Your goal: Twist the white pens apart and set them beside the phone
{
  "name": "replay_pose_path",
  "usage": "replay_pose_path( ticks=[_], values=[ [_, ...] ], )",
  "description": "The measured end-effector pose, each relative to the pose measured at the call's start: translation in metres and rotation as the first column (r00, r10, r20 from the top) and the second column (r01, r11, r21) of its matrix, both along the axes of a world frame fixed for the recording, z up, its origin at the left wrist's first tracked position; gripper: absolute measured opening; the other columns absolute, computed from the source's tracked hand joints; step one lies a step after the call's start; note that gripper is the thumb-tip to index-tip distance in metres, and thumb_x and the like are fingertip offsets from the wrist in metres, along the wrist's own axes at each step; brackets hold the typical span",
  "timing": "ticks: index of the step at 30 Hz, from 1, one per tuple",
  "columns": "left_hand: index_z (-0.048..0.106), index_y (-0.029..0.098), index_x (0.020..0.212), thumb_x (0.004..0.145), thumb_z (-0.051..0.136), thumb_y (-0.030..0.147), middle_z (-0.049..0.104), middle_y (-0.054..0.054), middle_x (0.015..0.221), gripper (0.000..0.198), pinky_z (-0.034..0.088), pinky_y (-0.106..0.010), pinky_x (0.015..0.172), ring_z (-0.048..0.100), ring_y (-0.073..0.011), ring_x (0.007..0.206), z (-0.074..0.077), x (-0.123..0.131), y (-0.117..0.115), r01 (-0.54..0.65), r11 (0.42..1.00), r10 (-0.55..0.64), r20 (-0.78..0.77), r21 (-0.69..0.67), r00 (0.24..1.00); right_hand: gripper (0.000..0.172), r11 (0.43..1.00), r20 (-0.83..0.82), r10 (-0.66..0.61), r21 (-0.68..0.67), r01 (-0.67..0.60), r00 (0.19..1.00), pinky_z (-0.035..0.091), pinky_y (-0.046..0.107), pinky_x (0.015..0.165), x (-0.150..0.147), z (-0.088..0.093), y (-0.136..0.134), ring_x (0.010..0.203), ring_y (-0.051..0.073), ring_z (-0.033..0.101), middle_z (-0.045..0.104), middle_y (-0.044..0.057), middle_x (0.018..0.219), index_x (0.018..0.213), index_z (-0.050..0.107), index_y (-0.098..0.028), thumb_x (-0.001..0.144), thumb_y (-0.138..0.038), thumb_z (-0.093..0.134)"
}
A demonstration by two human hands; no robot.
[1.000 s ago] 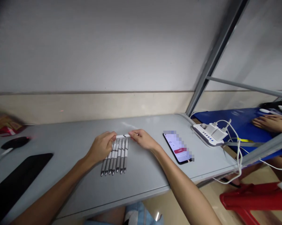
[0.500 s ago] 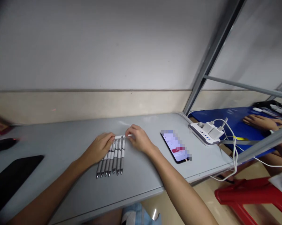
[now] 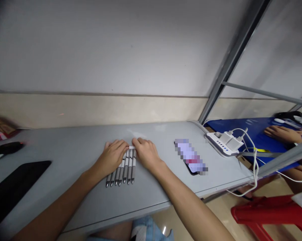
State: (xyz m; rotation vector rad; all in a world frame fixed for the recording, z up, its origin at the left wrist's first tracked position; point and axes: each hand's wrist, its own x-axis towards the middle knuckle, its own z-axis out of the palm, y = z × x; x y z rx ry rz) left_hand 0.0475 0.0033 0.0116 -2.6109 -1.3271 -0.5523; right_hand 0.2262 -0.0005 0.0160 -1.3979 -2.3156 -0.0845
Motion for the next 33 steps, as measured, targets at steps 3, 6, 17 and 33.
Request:
replay_pose_path(
  ticks=[3, 6, 17, 33],
  values=[
    [0.054, 0.019, 0.085, 0.097, 0.032, 0.02, 0.063, -0.005, 0.086, 0.025, 0.029, -0.035, 0.073, 0.054, -0.0215, 0.085, -0.004, 0.001, 0.0, -0.017, 1.0, 0.017, 0.003, -0.01, 1.0, 0.017, 0.999, 0.039, 0.023, 0.048, -0.024, 0.999, 0.031, 0.033, 0.072, -0.003, -0.002, -0.003, 0.084, 0.021, 0.052, 0.063, 0.008, 0.092, 0.104, 0.057, -0.019, 0.095, -0.028, 0.045],
    [0.052, 0.019, 0.085, 0.097, 0.031, 0.02, 0.063, -0.005, 0.085, 0.025, 0.03, -0.034, 0.074, 0.055, -0.021, 0.083, -0.005, 0.0, 0.0, -0.032, 0.999, 0.033, 0.024, -0.028, 0.999, 0.025, 0.996, 0.055, 0.054, 0.069, -0.057, 0.997, 0.03, 0.035, 0.074, -0.006, -0.005, -0.003, 0.088, 0.023, 0.051, 0.063, 0.008, 0.093, 0.1, 0.059, -0.02, 0.099, -0.03, 0.036],
    [0.049, 0.019, 0.082, 0.099, 0.025, 0.025, 0.063, -0.001, 0.076, 0.031, 0.032, -0.031, 0.071, 0.058, -0.0176, 0.072, -0.003, 0.004, -0.001, 0.029, 0.988, -0.011, 0.116, -0.15, 0.993, 0.015, 0.997, -0.027, 0.064, 0.033, -0.064, 0.998, 0.031, 0.029, 0.071, 0.0, -0.001, 0.001, 0.086, 0.018, 0.055, 0.064, 0.004, 0.095, 0.1, 0.06, -0.022, 0.089, -0.014, 0.053],
    [0.055, 0.02, 0.089, 0.098, 0.032, 0.027, 0.065, -0.003, 0.085, 0.026, 0.031, -0.032, 0.075, 0.059, -0.0195, 0.083, -0.003, -0.006, 0.002, 0.017, 0.988, -0.005, 0.078, -0.152, 0.997, 0.018, 0.979, -0.138, 0.205, 0.009, -0.206, 0.969, 0.034, 0.03, 0.078, 0.003, -0.006, 0.005, 0.088, 0.018, 0.051, 0.063, 0.007, 0.092, 0.101, 0.064, -0.017, 0.093, -0.016, 0.048]
  ],
)
